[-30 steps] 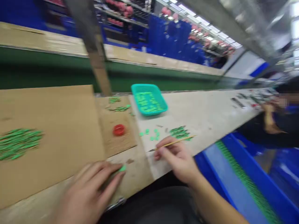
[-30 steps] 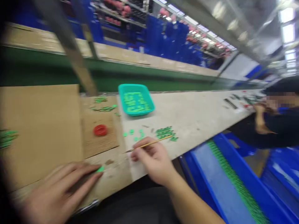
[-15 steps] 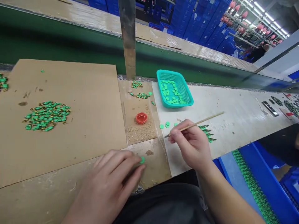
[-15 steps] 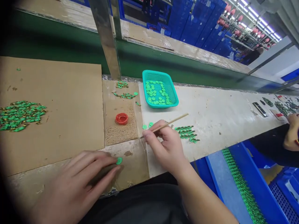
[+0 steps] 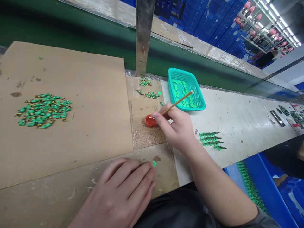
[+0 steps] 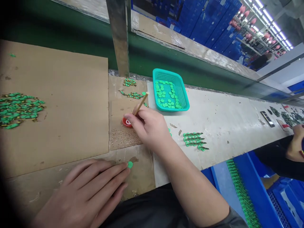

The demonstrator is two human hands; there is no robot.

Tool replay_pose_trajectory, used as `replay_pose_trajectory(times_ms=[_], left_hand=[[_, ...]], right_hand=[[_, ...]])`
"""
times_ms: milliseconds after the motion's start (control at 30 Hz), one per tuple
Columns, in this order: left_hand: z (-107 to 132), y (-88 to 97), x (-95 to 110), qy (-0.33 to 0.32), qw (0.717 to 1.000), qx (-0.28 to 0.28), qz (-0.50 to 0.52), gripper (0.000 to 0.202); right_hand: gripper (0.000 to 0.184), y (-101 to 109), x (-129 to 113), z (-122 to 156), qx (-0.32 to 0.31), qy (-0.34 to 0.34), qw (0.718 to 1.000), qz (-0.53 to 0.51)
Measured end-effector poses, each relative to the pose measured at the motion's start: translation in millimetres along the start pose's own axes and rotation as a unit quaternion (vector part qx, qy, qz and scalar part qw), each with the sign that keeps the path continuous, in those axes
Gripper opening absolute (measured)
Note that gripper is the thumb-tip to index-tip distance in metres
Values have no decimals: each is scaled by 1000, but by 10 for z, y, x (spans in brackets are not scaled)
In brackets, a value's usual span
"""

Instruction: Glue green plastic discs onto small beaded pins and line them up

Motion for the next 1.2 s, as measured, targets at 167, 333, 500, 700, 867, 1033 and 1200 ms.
replay_pose_trajectory(times_ms=[167,333,500,700,867,1033,1200], left_hand=[[77,-38,-17,5,1000,-10,9,28],[46,-49,-18,-10,1000,-8,-3,30],[19,-10,-42,-12,1000,-5,-4,31],[33,-3,-46,-32,999,-17,-12,31],[18,-8,-28,-12,1000,-9,-7,31],[-1,11,-14,-19,999,-24,-21,31],[10,-31,-2,-5,999,-33,-31,35]], right_hand=[[38,-14,36,3,1,3,1000,10],[38,-35,45,3,-8,4,1000,23],[36,-37,21,2,-2,19,1000,17],[33,-38,39,22,-4,5,1000,26],[33,-3,-11,12,16,31,999,28],[29,171,-278,305,77,35,996,34],[20,180,-462,942,52,-11,998,-26]])
Point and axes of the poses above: each hand's wrist, its own z-axis away from the middle knuckle, its own y-axis out of the back of the hand, x = y × z, the point moved 3 cm from there along -z, towards the middle knuckle, and after that the axes turned 2 degrees about x, right-handed, at the moved point
